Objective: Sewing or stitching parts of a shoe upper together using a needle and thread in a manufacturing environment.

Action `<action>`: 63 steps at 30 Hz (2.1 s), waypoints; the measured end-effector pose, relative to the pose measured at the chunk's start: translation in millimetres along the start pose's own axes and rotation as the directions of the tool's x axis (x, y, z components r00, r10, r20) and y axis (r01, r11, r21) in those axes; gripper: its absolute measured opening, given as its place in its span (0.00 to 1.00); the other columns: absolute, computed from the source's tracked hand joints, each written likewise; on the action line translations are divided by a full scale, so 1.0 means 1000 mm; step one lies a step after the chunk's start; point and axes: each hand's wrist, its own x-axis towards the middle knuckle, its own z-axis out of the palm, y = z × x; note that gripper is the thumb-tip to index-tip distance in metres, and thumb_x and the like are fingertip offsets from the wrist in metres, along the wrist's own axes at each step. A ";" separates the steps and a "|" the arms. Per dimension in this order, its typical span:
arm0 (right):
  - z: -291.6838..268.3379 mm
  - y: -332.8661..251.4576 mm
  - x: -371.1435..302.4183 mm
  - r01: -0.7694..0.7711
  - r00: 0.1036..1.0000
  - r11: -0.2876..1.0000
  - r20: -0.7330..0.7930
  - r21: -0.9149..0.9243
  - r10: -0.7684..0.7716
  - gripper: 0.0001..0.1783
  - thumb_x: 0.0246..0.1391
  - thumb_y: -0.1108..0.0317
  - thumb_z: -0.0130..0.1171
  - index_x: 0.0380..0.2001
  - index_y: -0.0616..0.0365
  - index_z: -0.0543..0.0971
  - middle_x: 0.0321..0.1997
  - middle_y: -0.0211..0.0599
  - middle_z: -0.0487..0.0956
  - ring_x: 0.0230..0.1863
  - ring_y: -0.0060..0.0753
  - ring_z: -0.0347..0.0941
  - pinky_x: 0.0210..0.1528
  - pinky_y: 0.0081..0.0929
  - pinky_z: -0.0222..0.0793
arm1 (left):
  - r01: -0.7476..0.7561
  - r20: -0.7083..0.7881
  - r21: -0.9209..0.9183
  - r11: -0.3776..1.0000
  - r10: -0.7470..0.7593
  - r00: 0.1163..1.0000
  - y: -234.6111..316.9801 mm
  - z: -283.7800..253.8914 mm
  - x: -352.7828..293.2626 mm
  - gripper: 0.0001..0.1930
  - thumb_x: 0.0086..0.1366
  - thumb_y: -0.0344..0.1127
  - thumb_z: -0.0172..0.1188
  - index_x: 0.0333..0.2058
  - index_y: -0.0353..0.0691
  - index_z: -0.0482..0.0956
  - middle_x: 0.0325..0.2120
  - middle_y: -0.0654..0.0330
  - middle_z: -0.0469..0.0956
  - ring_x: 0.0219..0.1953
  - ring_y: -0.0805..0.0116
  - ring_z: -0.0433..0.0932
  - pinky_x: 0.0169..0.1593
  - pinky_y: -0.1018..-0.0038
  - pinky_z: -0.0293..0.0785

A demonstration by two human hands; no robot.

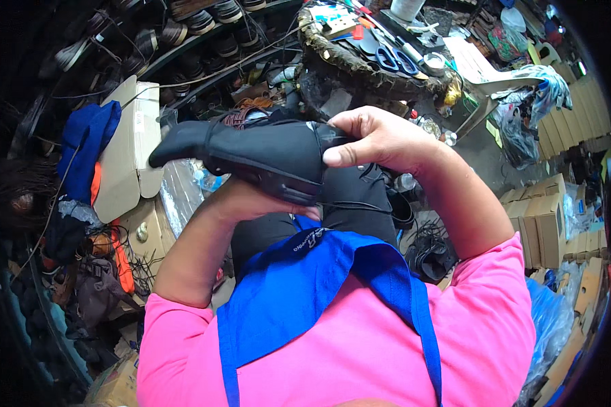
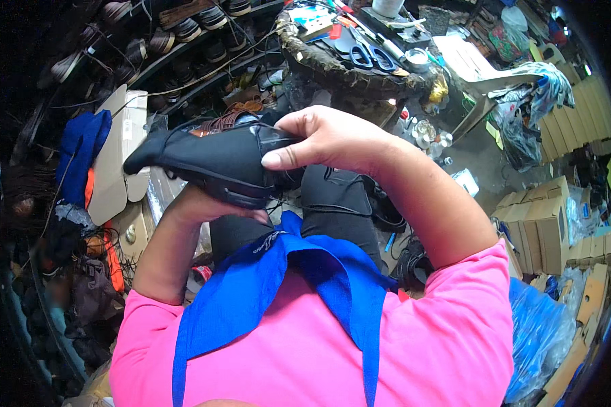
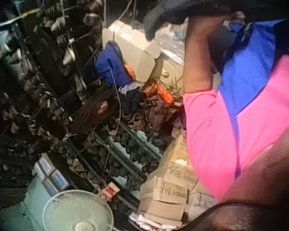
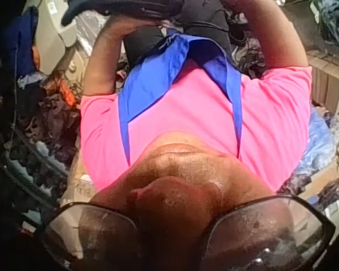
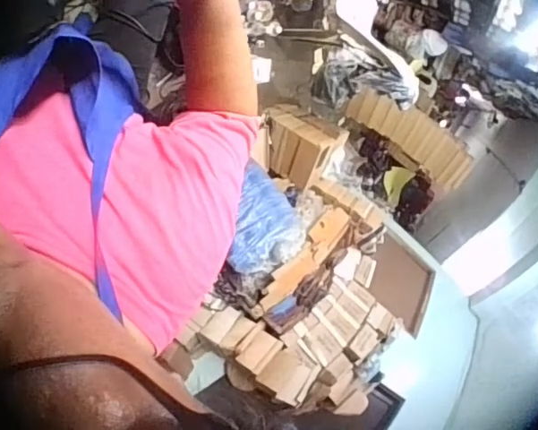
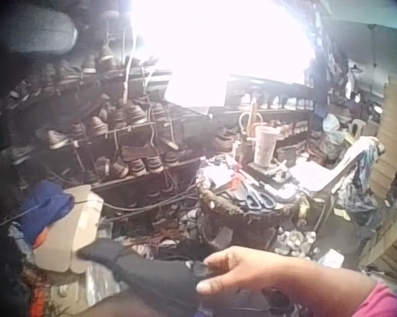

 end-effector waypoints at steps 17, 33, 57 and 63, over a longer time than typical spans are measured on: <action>0.042 -0.012 -0.019 0.055 0.971 0.972 0.213 0.230 -0.106 0.14 0.52 0.63 0.59 0.34 0.64 0.75 0.32 0.23 0.75 0.36 0.12 0.66 0.40 0.17 0.65 | 0.266 0.168 -0.558 0.786 -0.207 0.964 0.017 0.019 -0.039 0.17 0.55 0.31 0.60 0.44 0.34 0.70 0.36 0.59 0.74 0.35 0.73 0.73 0.36 0.77 0.72; -0.003 -0.024 0.010 0.419 0.904 0.889 -0.176 0.183 -0.390 0.16 0.50 0.63 0.61 0.41 0.60 0.76 0.38 0.27 0.77 0.38 0.16 0.69 0.43 0.20 0.66 | -0.258 -0.184 -0.763 0.592 0.184 0.966 0.043 -0.009 0.043 0.19 0.65 0.38 0.39 0.47 0.32 0.69 0.44 0.52 0.73 0.44 0.64 0.74 0.49 0.68 0.71; 0.014 0.081 0.051 0.160 0.924 0.927 -0.382 0.340 -0.019 0.09 0.54 0.57 0.55 0.32 0.50 0.73 0.19 0.15 0.64 0.18 0.10 0.53 0.20 0.14 0.48 | 0.140 0.042 -0.915 0.380 -0.255 0.966 -0.077 -0.011 0.094 0.12 0.60 0.33 0.47 0.33 0.31 0.76 0.28 0.50 0.78 0.28 0.61 0.79 0.35 0.64 0.78; 0.035 0.098 0.058 0.042 0.912 0.832 -0.362 0.552 0.194 0.07 0.55 0.61 0.54 0.31 0.50 0.70 0.21 0.18 0.65 0.18 0.13 0.54 0.21 0.15 0.49 | 0.134 0.011 -0.904 0.406 -0.292 0.956 -0.108 -0.009 0.057 0.13 0.63 0.33 0.43 0.38 0.32 0.75 0.32 0.51 0.78 0.34 0.65 0.78 0.43 0.67 0.75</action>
